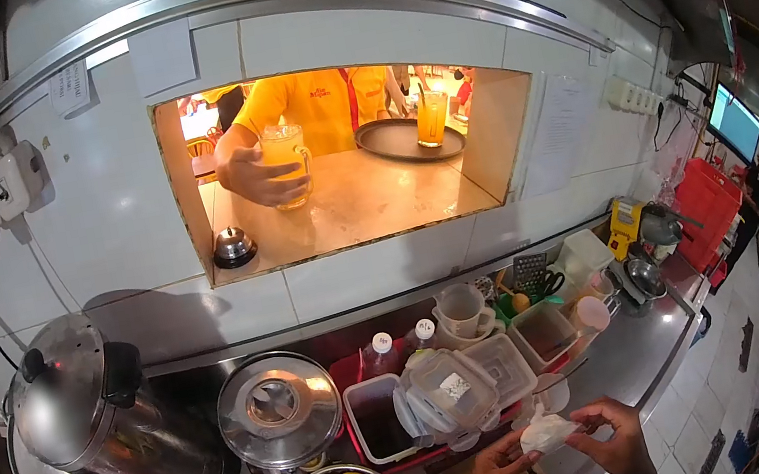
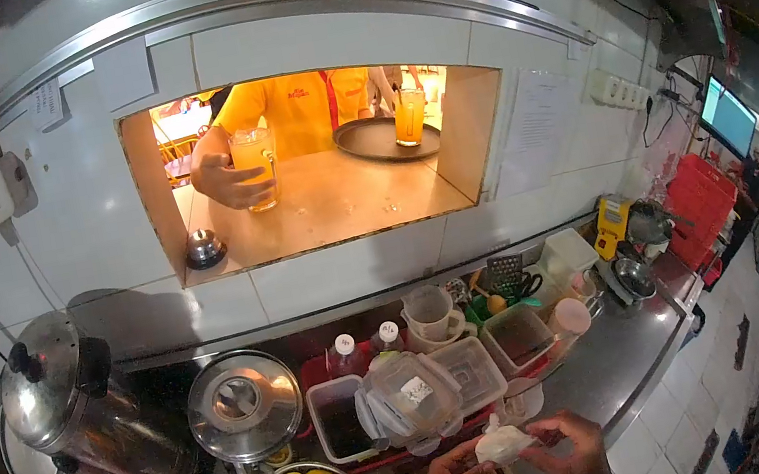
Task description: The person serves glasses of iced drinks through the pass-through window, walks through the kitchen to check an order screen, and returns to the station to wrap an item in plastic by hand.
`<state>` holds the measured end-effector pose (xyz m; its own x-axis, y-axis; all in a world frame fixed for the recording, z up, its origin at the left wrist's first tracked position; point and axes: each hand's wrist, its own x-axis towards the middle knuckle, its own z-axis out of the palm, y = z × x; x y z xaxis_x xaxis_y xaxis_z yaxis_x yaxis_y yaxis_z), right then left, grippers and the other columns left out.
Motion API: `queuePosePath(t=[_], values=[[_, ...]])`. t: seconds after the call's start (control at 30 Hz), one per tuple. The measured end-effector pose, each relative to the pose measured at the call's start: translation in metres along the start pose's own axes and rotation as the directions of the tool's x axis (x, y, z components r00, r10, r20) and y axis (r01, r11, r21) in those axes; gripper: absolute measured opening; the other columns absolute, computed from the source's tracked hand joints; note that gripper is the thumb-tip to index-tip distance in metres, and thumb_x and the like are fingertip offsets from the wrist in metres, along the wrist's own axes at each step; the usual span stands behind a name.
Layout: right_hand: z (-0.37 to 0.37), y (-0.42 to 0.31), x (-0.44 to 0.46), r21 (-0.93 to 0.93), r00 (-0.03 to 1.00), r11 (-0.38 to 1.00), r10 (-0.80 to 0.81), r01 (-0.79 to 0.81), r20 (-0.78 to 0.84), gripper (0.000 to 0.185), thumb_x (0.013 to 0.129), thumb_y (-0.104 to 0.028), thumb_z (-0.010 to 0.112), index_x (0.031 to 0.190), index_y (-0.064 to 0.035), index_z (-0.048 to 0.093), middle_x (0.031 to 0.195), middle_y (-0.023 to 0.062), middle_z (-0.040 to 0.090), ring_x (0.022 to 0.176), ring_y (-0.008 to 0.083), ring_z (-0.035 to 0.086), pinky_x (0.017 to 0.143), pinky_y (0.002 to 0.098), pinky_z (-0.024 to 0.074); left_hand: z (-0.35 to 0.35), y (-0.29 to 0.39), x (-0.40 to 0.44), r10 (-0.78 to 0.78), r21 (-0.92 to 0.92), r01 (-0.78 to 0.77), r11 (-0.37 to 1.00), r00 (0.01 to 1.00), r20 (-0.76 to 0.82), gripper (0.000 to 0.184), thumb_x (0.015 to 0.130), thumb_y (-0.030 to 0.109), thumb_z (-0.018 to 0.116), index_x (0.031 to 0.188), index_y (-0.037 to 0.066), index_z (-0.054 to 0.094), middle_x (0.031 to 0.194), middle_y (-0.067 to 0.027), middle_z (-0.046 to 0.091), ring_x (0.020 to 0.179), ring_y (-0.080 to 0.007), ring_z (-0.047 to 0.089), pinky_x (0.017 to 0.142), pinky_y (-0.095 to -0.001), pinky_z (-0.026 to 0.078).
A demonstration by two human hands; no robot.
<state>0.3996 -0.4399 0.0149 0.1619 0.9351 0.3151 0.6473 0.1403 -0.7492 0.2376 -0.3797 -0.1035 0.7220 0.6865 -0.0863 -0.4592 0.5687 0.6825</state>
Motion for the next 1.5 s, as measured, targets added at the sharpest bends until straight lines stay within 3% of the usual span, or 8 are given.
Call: queuePosePath(t=[0.4,0.47,0.77,1.0,1.1,1.3,1.37,1.5], values=[[0.006,-0.011,0.000,-0.022,0.994,0.997,0.073,-0.074,-0.076,0.011,0.071,-0.001,0.074,0.077,0.0007,0.065,0.071,0.0086,0.063,0.062,0.0129,0.059,0.060,0.0250,0.0464,-0.003,-0.013,0.007,0.042,-0.041,-0.040,0.998,0.999,0.035,0.052,0.085,0.010,0.067,0.131,-0.001,0.046,0.123,-0.0106,0.056,0.111,-0.0181,0.055,0.097,-0.0322,0.043],[0.006,-0.014,0.001,-0.013,0.993,0.997,0.073,-0.075,-0.090,0.010,0.071,-0.001,0.074,0.077,0.0007,0.065,0.071,0.0087,0.062,0.062,0.0130,0.059,0.059,0.0251,0.0463,-0.001,-0.007,0.004,0.015,-0.022,-0.015,1.000,1.000,0.015,0.049,0.087,0.008,0.065,0.131,-0.001,0.046,0.125,-0.0082,0.055,0.114,-0.0150,0.052,0.099,-0.0282,0.040],[0.006,-0.007,-0.001,-0.027,0.996,0.999,0.027,-0.030,-0.087,0.011,0.070,-0.001,0.076,0.074,0.0005,0.066,0.070,0.0084,0.062,0.061,0.0137,0.059,0.058,0.0254,0.0462,-0.004,-0.007,0.004,-0.004,-0.046,-0.001,0.999,0.994,-0.108,0.052,0.084,0.014,0.069,0.130,0.001,0.048,0.125,-0.0105,0.054,0.116,-0.0186,0.051,0.101,-0.0345,0.039],[0.002,-0.001,-0.003,0.012,0.994,0.997,0.076,-0.075,-0.074,0.014,0.068,-0.002,0.077,0.071,-0.0002,0.063,0.068,0.0079,0.060,0.061,0.0136,0.058,0.058,0.0255,0.0456,-0.001,-0.009,0.003,-0.048,-0.054,0.039,0.998,0.986,-0.159,0.048,0.085,0.012,0.068,0.127,0.000,0.050,0.120,-0.0090,0.058,0.111,-0.0164,0.053,0.098,-0.0307,0.040],[-0.002,-0.001,-0.001,-0.043,0.999,0.998,0.050,-0.051,-0.008,0.017,0.072,-0.007,0.078,0.074,-0.0006,0.063,0.070,0.0090,0.061,0.062,0.0147,0.060,0.058,0.0275,0.0482,-0.002,-0.008,0.002,0.012,0.020,-0.009,1.000,0.985,-0.173,0.047,0.084,0.012,0.068,0.126,0.000,0.051,0.120,-0.0094,0.058,0.110,-0.0167,0.054,0.096,-0.0309,0.042],[0.003,0.004,-0.001,-0.032,0.999,0.998,0.046,-0.045,0.016,0.018,0.073,-0.011,0.078,0.075,-0.0005,0.063,0.070,0.0097,0.061,0.063,0.0155,0.061,0.057,0.0284,0.0482,-0.005,-0.010,0.001,0.000,-0.004,-0.001,1.000,0.993,-0.114,0.053,0.087,0.021,0.066,0.131,-0.002,0.045,0.123,-0.0136,0.055,0.114,-0.0211,0.052,0.100,-0.0363,0.040],[0.006,0.004,-0.001,0.008,0.999,0.999,0.032,-0.032,0.025,0.018,0.074,-0.013,0.078,0.075,-0.0007,0.064,0.070,0.0098,0.062,0.063,0.0158,0.062,0.057,0.0286,0.0482,-0.005,-0.011,0.002,0.011,-0.129,-0.012,0.992,1.000,-0.011,0.056,0.091,0.026,0.060,0.136,0.000,0.040,0.134,-0.0116,0.047,0.120,-0.0184,0.047,0.103,-0.0354,0.036],[0.012,0.006,0.000,0.010,0.998,0.998,0.059,-0.059,0.037,0.018,0.073,-0.013,0.078,0.075,-0.0007,0.065,0.070,0.0095,0.062,0.062,0.0160,0.062,0.057,0.0289,0.0481,-0.005,-0.021,0.006,0.085,-0.148,-0.068,0.987,0.990,0.110,0.065,0.092,0.035,0.057,0.141,0.001,0.031,0.139,-0.0105,0.041,0.124,-0.0186,0.043,0.105,-0.0360,0.033]])
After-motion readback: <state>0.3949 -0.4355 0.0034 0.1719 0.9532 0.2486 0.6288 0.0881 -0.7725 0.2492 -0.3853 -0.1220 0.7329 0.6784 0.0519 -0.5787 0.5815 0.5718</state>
